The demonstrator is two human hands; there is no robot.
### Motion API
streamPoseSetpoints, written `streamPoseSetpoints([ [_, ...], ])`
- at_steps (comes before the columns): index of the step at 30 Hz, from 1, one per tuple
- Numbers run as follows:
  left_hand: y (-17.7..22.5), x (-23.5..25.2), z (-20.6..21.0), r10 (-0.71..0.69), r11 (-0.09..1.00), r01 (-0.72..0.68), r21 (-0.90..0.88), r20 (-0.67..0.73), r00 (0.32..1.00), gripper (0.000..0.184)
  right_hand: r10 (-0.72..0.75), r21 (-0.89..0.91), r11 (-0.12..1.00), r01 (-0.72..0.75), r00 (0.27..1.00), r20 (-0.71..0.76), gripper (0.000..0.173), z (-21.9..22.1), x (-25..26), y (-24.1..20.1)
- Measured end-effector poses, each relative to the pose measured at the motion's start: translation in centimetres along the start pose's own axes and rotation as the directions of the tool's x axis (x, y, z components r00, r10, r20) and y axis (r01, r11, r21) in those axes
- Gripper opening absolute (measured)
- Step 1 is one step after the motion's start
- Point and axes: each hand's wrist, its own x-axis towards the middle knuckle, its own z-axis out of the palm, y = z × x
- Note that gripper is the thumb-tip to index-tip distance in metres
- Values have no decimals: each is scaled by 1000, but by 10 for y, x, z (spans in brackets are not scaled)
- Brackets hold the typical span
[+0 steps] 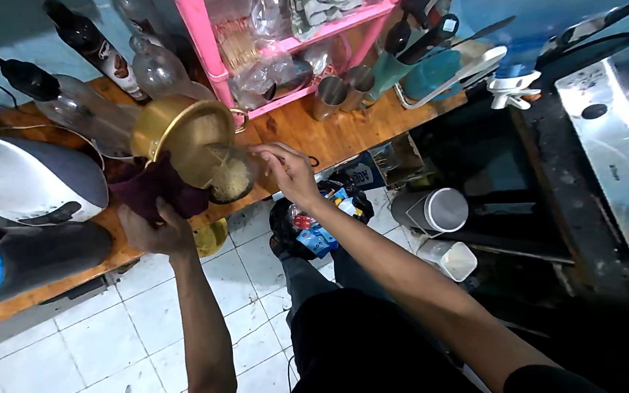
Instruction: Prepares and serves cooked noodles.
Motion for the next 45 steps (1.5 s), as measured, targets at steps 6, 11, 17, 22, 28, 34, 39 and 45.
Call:
streamPoseSetpoints([
  [6,-2,0,0,-12,1000,12,2,-2,1000,28,250,192,949,-249,968,22,31,11,-1,9],
  [11,-8,-1,-1,-7,999,8,-33,31,1000,24,336,274,901,-337,940,53,32,-2,-26,17],
  [17,-9,7,-5,-31,998,32,-50,38,999,25,90,-121,990,-71,983,157,27,-27,-48,12],
  [22,-4,25,-20,-108,994,110,-15,105,989,26,-164,-479,820,315,929,331,26,-35,-52,-11],
  [28,7,44,-36,-250,966,259,-29,172,953,29,-352,-469,793,388,921,166,23,-33,-39,-47],
  [34,17,53,-48,-275,951,302,-68,260,925,29,-365,-455,788,414,910,197,25,-15,5,-52],
  [39,22,58,-55,-205,962,248,-113,303,931,27,-343,-502,728,466,882,322,27,-12,27,-45],
  [45,16,58,-60,-183,967,228,-110,314,932,28,-187,-369,892,261,956,225,27,-15,22,-40],
])
